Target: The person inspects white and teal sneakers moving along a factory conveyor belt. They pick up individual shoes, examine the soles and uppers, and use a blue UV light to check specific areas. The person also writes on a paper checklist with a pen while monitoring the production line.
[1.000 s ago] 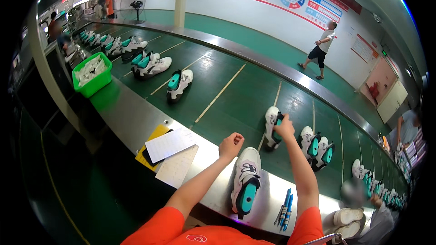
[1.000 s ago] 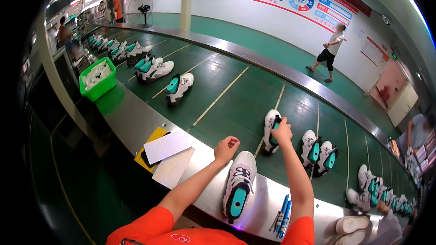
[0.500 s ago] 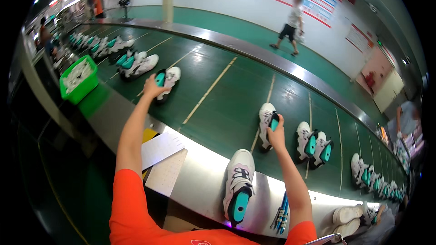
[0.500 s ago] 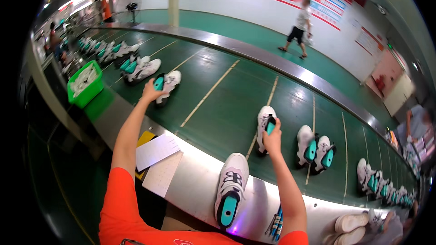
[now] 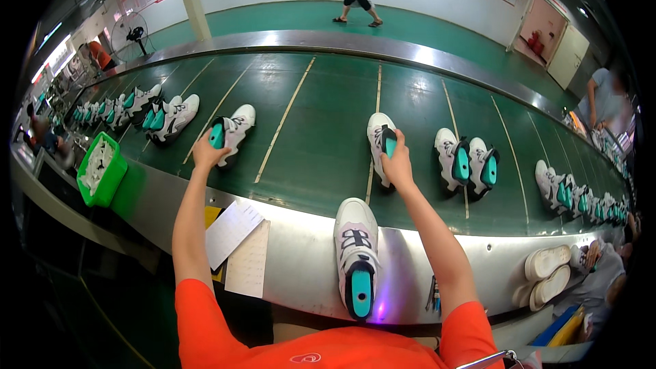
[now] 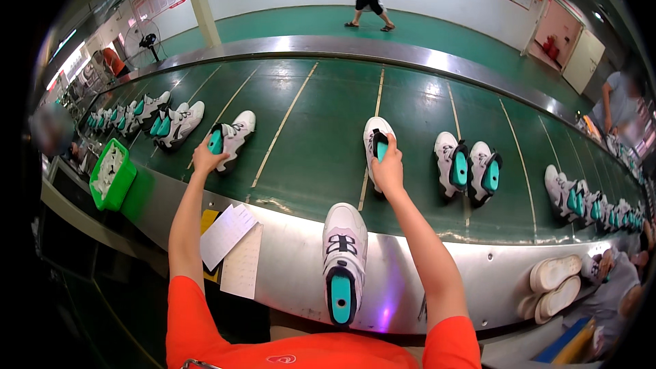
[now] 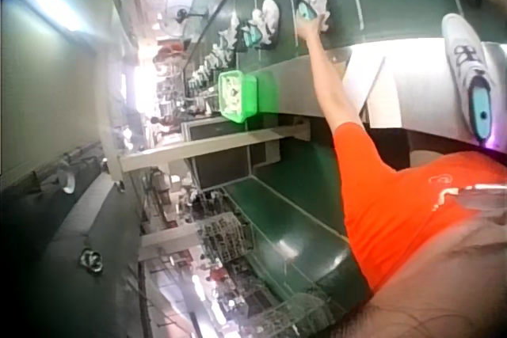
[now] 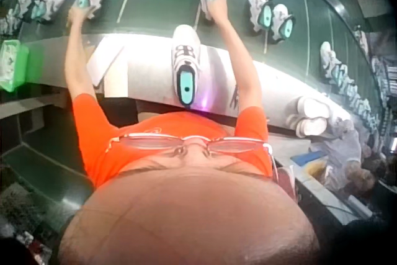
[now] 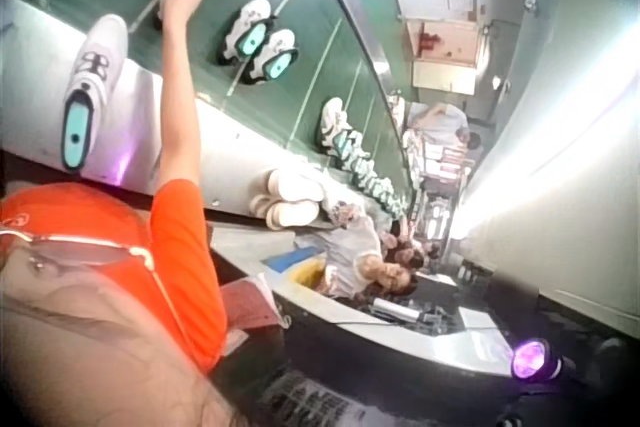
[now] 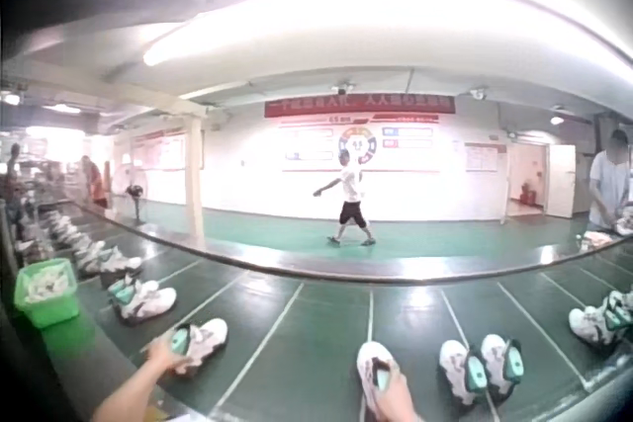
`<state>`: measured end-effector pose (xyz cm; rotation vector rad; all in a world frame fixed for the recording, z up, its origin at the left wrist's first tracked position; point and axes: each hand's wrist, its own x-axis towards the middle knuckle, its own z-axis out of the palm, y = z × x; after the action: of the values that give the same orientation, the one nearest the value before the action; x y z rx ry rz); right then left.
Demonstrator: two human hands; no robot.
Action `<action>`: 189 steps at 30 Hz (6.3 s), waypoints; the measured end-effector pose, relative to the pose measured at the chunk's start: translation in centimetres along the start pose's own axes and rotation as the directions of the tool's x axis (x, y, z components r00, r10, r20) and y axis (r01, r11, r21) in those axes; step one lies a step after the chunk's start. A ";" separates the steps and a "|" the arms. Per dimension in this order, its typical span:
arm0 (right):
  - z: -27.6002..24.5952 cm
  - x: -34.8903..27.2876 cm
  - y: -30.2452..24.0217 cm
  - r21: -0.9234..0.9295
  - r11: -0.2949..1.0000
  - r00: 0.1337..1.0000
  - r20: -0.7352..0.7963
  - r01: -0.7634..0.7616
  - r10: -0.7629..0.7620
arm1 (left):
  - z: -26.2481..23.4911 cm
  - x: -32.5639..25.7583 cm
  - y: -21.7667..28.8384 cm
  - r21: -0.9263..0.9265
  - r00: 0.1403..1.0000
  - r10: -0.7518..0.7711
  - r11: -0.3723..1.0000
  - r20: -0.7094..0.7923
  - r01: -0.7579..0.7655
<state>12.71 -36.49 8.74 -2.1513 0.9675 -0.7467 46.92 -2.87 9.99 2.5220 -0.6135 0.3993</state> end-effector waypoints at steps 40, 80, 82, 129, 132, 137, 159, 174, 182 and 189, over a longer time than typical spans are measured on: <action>-20.2 -28.6 6.7 -0.265 0.869 0.884 0.103 -0.418 0.457 | -10.7 -38.4 30.5 -0.927 0.301 0.949 0.195 0.095 -0.320; -22.7 -33.6 10.6 0.679 0.584 0.807 0.021 -0.445 0.590 | 1.7 -43.2 38.5 -0.723 0.390 0.697 0.683 0.602 -0.105; -23.1 -33.8 9.3 0.701 0.581 0.827 0.022 -0.414 0.562 | 0.6 -42.7 37.6 -0.771 0.319 0.702 0.594 0.637 0.231; -20.5 -31.0 -1.6 0.780 0.351 0.849 0.519 -0.519 0.103 | -16.0 -34.4 30.5 -0.782 0.250 0.750 0.621 0.612 0.053; -19.2 -29.9 -2.0 0.828 0.321 0.885 0.396 -0.459 0.245 | -14.0 -30.3 26.8 -0.955 0.572 0.769 0.276 0.285 0.106; -17.9 -27.9 -1.4 0.896 0.243 0.914 0.308 -0.373 0.266 | -3.7 -24.8 23.4 -0.952 0.572 0.800 0.288 0.180 -0.104; -18.0 -27.7 -0.9 0.892 0.306 0.885 0.185 -0.334 0.427 | 5.1 -22.7 25.3 -0.759 0.758 0.132 0.268 0.639 0.593; -19.9 -24.7 -9.7 0.849 0.351 0.843 -0.487 0.396 0.227 | -11.6 -29.8 32.5 -0.964 0.799 0.602 0.214 0.005 -0.155; -18.0 -26.8 -7.9 0.214 0.805 0.640 -0.727 0.553 -0.247 | -11.3 -29.8 32.9 -0.958 0.782 0.621 0.191 -0.050 -0.212; -16.8 -27.5 -7.7 0.433 0.473 0.612 -0.715 0.767 -0.338 | -11.2 -29.6 32.7 -0.965 0.770 0.639 0.205 0.004 -0.165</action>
<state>-11.50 -16.23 18.70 -1.4980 0.0052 -1.8229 3.71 -11.77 21.05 1.1864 -1.2693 -0.3273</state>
